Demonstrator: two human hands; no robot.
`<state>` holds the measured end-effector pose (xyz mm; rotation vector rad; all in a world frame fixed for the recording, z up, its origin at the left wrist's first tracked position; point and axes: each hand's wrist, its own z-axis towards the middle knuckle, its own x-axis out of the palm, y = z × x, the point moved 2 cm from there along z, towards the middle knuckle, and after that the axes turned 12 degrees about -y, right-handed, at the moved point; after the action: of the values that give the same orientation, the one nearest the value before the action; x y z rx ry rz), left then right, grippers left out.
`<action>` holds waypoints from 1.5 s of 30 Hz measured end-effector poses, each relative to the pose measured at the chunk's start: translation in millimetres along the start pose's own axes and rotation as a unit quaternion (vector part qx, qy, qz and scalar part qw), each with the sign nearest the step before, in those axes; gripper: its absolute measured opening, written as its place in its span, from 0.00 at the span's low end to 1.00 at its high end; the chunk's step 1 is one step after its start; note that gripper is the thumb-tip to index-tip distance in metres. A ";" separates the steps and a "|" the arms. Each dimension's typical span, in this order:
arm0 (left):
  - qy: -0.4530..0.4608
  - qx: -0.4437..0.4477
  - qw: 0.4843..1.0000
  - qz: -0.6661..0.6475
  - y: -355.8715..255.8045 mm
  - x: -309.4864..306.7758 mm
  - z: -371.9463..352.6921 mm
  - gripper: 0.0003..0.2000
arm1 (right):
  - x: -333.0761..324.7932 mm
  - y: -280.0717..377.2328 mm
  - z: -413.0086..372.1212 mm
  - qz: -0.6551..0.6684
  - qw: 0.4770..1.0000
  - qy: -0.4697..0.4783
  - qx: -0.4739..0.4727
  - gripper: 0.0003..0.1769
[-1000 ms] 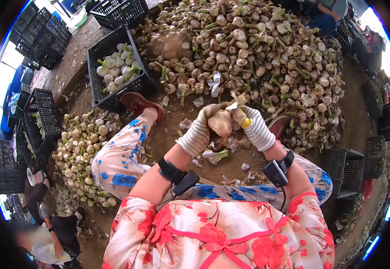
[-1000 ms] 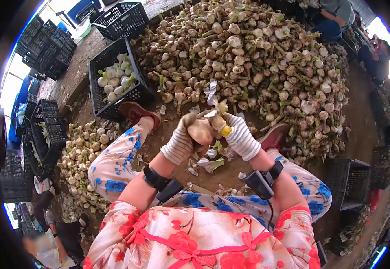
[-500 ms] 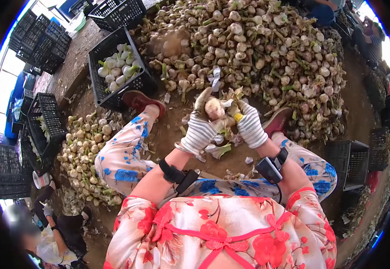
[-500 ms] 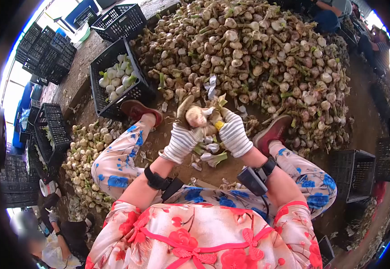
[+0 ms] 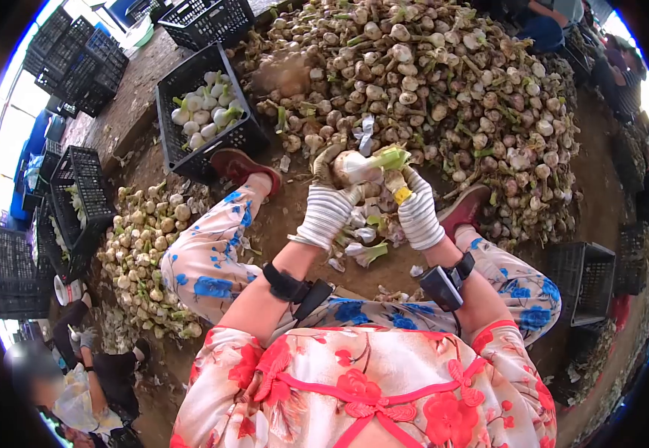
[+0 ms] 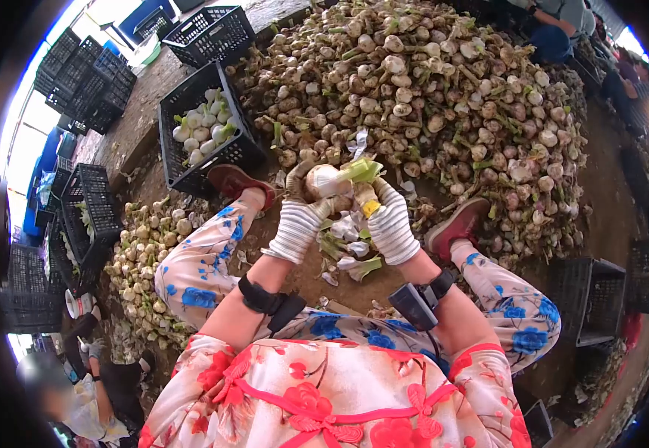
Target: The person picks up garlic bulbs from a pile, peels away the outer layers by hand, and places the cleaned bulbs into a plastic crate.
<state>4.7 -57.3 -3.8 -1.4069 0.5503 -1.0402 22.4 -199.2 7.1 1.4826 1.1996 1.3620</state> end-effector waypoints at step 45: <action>-0.011 -0.448 0.817 -0.363 7.9 -39.4 43.8 0.12 | -14.8 -19.2 16.2 -0.191 0.966 0.170 -0.021 0.25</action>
<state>24.4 -2.4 -15.1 -2.6020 0.5087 -1.4342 36.2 -207.8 -17.2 0.9416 1.5674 1.3903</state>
